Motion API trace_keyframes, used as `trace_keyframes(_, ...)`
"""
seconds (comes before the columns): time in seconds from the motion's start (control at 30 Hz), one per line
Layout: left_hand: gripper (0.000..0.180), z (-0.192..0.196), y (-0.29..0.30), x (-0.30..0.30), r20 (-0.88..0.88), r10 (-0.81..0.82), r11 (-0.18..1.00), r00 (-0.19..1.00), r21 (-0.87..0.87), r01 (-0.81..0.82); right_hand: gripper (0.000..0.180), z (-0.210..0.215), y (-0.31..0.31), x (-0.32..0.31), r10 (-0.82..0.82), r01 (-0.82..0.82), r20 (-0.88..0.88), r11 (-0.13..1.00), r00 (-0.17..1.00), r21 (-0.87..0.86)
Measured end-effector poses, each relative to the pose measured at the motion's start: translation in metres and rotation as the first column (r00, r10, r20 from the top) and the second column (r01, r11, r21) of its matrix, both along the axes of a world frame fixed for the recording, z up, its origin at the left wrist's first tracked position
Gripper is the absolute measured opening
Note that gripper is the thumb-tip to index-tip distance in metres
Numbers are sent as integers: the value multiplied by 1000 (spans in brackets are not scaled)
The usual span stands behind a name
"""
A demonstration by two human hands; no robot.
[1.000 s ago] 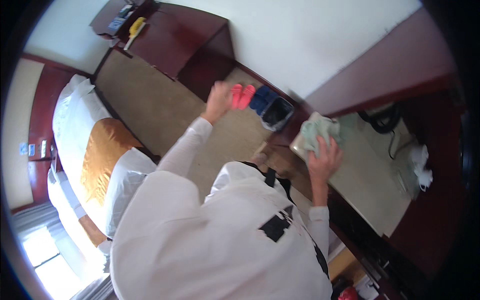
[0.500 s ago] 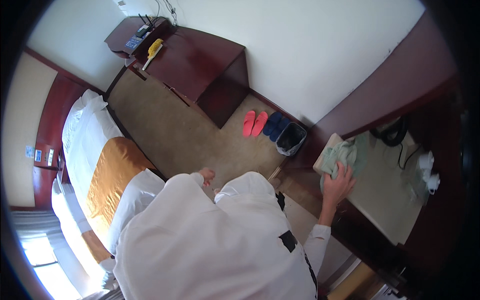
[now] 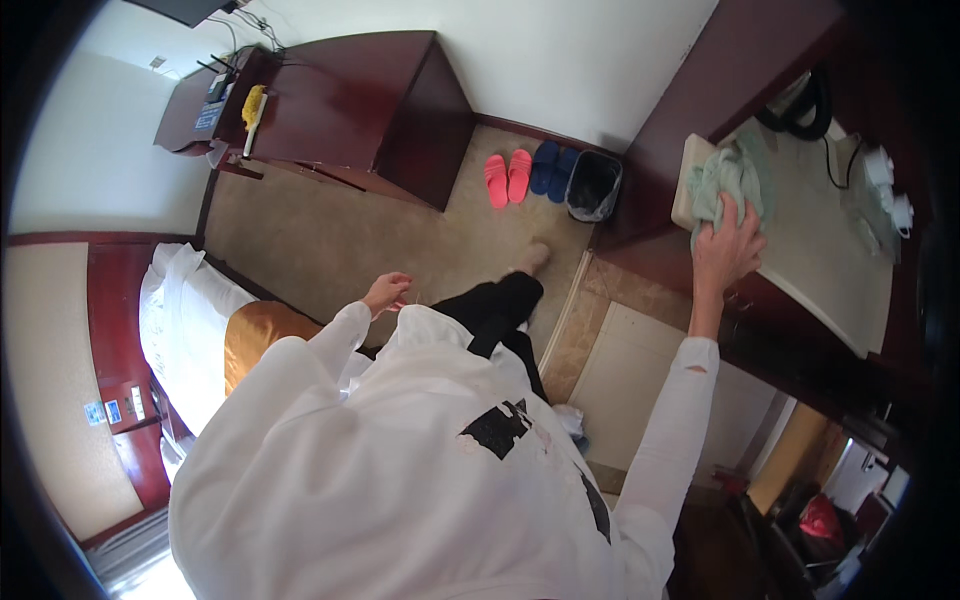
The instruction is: The person wipes a desk, a headboard, a nightstand, a window sill, and a counter with a cloth. The person then washes the cloth under running water in a bathroom sink and wipes a shelf.
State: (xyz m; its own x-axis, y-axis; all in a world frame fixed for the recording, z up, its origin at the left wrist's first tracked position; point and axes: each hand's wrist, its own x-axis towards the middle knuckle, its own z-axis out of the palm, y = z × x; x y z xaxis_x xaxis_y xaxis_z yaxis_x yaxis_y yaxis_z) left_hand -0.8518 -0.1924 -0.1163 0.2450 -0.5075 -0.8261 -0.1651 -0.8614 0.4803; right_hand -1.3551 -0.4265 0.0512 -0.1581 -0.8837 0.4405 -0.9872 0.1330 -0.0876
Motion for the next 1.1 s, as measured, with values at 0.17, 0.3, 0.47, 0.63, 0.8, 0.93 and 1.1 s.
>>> trace_keyframes(0.17, 33, -23, 45, 24, 81, 45, 992, 996, 118, -54, 39, -14, -3, 1, -26, 23, -14, 991, 1000, -132)
trace_keyframes(0.3, 34, -37, 51, 35, 73, 87, 992, 993, 84, -94, 43, -18, -4, 0, -25, 15, -50, 981, 998, -192)
trace_keyframes(0.47, 36, -53, 31, 66, -62, 88, 993, 994, -76, -92, 44, -22, -6, -2, -34, 18, -60, 967, 998, -256)
trace_keyframes(0.63, 39, -62, 8, 97, 15, 65, 985, 998, -161, -62, 45, -24, -9, 6, -48, 47, 2, 969, 999, -243)
trace_keyframes(0.8, 37, -28, -47, 120, 9, -81, 988, 997, -129, 82, 47, -29, -12, 6, -174, 177, 31, 970, 984, -169)
trace_keyframes(0.93, 32, -22, -110, 163, 20, -259, 929, 966, -267, 255, 48, -22, -12, 28, -323, 328, 62, 938, 944, -111)
trace_keyframes(1.1, 27, -11, -241, 177, 438, -421, 636, 795, -483, 602, 49, -51, 13, 68, -394, 384, 17, 886, 919, -260)
